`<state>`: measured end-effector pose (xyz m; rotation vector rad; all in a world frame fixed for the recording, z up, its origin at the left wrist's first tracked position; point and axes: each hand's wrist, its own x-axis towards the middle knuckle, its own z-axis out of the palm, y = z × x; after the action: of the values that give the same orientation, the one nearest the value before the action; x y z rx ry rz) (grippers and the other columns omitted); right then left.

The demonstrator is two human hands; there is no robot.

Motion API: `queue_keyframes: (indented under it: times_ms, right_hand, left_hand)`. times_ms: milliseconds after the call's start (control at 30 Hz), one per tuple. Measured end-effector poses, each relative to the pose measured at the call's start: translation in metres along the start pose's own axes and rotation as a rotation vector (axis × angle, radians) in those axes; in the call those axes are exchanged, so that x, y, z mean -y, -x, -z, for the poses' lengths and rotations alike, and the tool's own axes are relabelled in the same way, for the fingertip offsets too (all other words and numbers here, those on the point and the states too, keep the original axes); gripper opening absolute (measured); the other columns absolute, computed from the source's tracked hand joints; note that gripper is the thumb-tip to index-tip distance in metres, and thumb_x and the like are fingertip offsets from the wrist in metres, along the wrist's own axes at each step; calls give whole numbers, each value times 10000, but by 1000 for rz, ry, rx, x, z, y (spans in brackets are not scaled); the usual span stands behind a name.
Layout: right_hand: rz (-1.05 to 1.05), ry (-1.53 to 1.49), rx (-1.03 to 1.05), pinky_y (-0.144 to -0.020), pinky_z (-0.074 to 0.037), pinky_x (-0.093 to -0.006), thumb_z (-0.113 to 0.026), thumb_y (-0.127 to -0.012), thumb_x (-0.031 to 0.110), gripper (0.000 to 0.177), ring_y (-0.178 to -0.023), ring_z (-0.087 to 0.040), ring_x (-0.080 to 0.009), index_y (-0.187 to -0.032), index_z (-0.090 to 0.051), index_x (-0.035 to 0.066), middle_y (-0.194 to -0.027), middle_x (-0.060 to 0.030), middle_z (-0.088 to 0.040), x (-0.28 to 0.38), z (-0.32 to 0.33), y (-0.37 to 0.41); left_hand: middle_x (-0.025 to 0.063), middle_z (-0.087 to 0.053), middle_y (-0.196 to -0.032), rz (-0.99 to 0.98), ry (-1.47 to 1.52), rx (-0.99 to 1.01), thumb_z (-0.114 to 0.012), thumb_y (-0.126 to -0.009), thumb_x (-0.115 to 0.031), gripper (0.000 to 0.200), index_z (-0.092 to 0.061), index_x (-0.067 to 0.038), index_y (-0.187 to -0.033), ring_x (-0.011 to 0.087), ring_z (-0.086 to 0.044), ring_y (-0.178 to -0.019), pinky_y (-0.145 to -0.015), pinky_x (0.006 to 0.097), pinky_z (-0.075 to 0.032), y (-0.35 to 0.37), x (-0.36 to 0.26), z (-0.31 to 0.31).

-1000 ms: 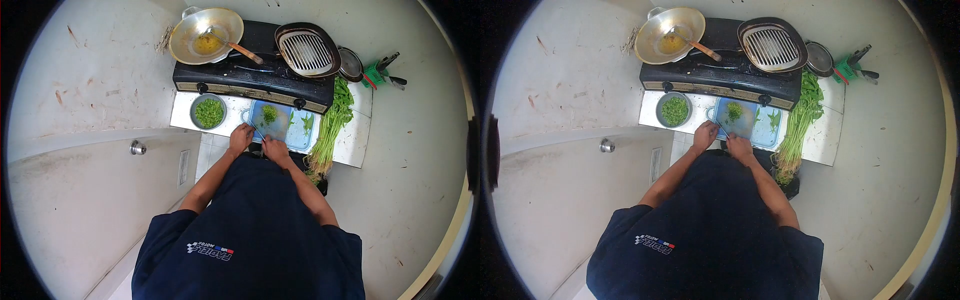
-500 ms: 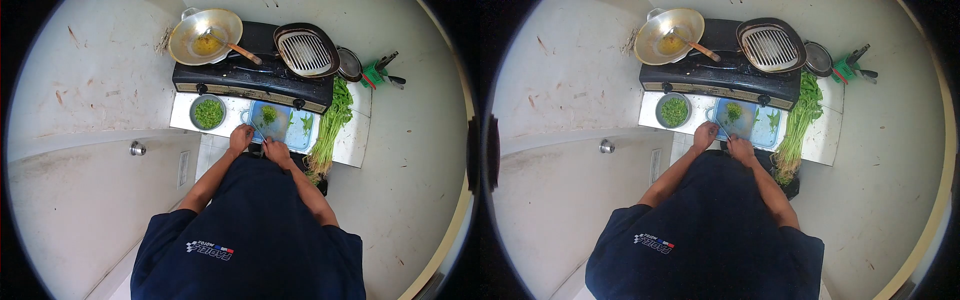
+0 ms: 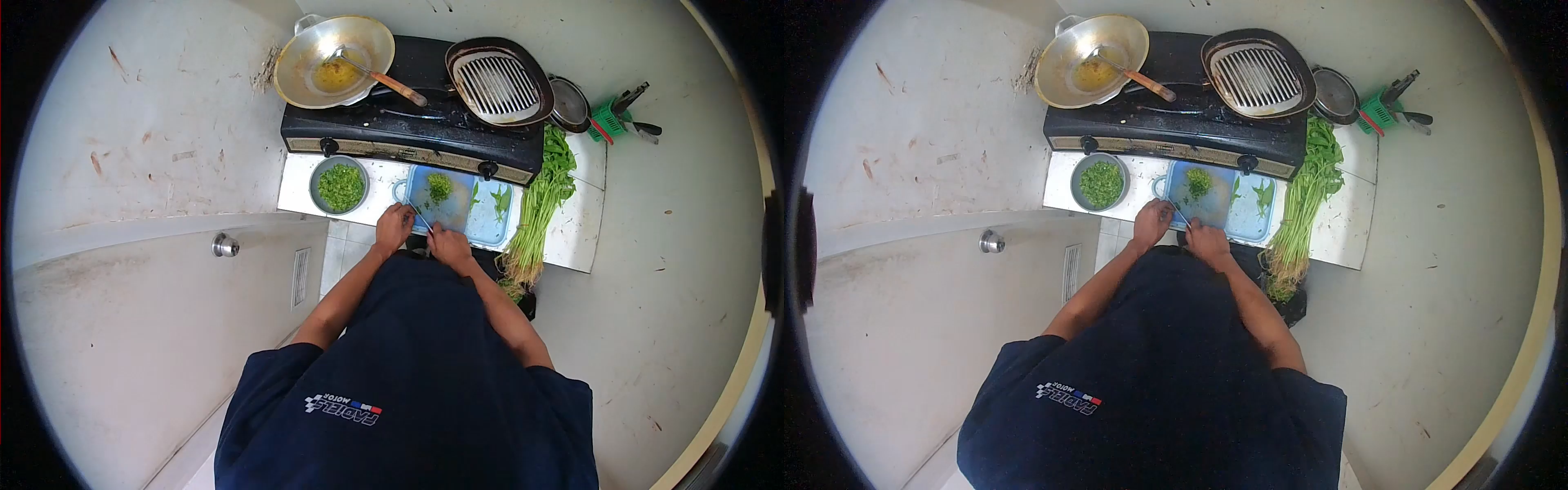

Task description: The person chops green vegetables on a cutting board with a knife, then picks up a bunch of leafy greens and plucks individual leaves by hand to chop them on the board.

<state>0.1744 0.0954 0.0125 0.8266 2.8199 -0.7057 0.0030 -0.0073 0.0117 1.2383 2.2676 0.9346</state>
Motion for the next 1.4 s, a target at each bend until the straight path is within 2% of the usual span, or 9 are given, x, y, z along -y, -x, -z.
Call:
queue_keyframes:
  times_ms: [167,233,333,433,767,933,1067,1400]
  right_hand:
    - [-30,-20,38,-650,-592,-546,-505,-1044,373,383,-686,-723,-442,-1043,-583,-2,-722,-246,-707,-2,6,3]
    - [-26,-30,17,-627,-580,-555,-504,-1048,385,382,-668,-708,-455,-1027,-589,14,-703,-245,-696,-4,1,1]
    - [4,-38,4,-609,-573,-560,-505,-1050,391,384,-649,-698,-463,-1013,-591,19,-686,-241,-689,-3,1,1]
    - [41,-38,-2,-599,-573,-556,-510,-1048,389,382,-632,-696,-460,-1006,-590,17,-670,-238,-684,-5,-4,1]
    - [68,-27,-32,-604,-579,-547,-507,-1047,381,380,-628,-702,-450,-1028,-575,7,-667,-244,-684,0,-7,-10]
    - [-21,-1,60,-657,-587,-554,-498,-1048,371,373,-689,-724,-443,-1049,-582,8,-713,-253,-701,2,4,-5]
    - [-15,-35,73,-677,-593,-553,-488,-1050,374,383,-719,-732,-445,-1075,-587,5,-740,-261,-710,1,6,-4]
    - [25,-24,57,-654,-582,-558,-506,-1043,384,394,-687,-717,-450,-1039,-601,2,-722,-258,-702,1,3,0]
  left_hand:
    - [105,-702,-906,44,82,-26,-707,-856,-89,109,-716,-58,-960,318,-673,-892,-797,429,-550,-1,3,-5]
    - [107,-708,-908,54,69,8,-706,-857,-96,111,-716,-52,-959,319,-672,-909,-806,431,-549,-1,1,-2]
    - [114,-699,-904,-26,-2,12,-708,-852,-105,113,-720,-54,-952,324,-668,-925,-809,441,-549,-2,4,0]
    - [117,-681,-867,-112,-46,-16,-711,-857,-104,124,-739,-46,-963,323,-667,-845,-770,443,-553,-2,7,-1]
    - [98,-672,-927,-146,-92,-6,-724,-856,-133,99,-744,-81,-937,311,-651,-910,-827,436,-538,2,11,2]
    - [81,-698,-941,-184,-72,-18,-718,-860,-127,126,-770,-85,-966,302,-660,-931,-842,430,-539,4,12,5]
    - [85,-702,-931,-152,-40,-2,-722,-852,-131,138,-777,-77,-967,302,-663,-938,-848,427,-542,5,14,3]
    - [99,-699,-916,-192,-20,-39,-678,-808,-96,178,-772,-49,-951,309,-662,-917,-836,422,-562,5,12,6]
